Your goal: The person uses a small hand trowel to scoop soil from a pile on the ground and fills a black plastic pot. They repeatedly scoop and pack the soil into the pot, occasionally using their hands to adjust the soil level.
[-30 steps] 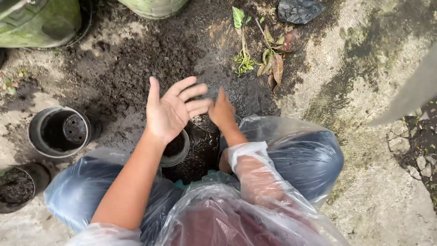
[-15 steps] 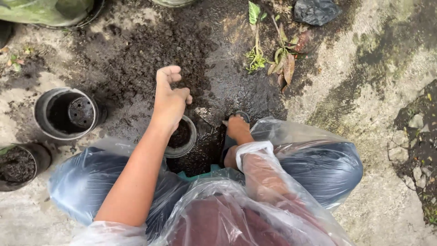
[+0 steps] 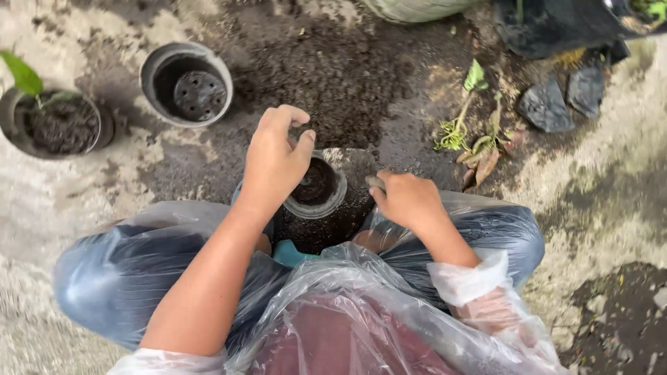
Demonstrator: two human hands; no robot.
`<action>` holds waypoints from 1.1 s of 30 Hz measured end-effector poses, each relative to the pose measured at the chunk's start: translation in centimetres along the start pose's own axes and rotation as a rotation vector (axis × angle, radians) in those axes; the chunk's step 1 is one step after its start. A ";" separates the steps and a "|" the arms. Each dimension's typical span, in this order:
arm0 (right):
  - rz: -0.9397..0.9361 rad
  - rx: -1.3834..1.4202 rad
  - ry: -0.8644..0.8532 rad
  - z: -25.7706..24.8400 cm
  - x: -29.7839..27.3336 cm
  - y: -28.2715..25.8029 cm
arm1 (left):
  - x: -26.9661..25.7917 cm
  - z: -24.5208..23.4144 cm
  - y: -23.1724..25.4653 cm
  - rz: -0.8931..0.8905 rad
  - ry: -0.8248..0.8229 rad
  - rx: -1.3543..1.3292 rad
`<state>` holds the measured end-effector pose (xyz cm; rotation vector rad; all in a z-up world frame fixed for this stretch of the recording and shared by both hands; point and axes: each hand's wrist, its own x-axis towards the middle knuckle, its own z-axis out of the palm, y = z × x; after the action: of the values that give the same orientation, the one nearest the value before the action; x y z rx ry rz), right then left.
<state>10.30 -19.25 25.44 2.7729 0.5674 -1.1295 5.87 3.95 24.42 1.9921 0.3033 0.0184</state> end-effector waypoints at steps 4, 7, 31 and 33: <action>-0.129 -0.087 0.040 5.0 2.5 -1.7 | -1.3 1.2 -10.1 0.090 -0.006 0.899; -0.161 -0.165 0.117 10.2 4.5 -2.5 | -3.3 3.2 -17.3 -0.014 -0.294 1.064; -0.466 0.334 0.330 11.3 5.8 -2.0 | 0.4 10.9 -19.5 -0.262 -0.852 0.960; -0.425 0.248 0.095 12.4 7.2 -1.6 | 0.7 10.7 -18.8 -0.292 -0.853 0.958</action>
<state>6.32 -18.34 11.58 3.0166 1.1436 -1.2170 4.29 2.09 2.92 2.6135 0.0178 -1.3413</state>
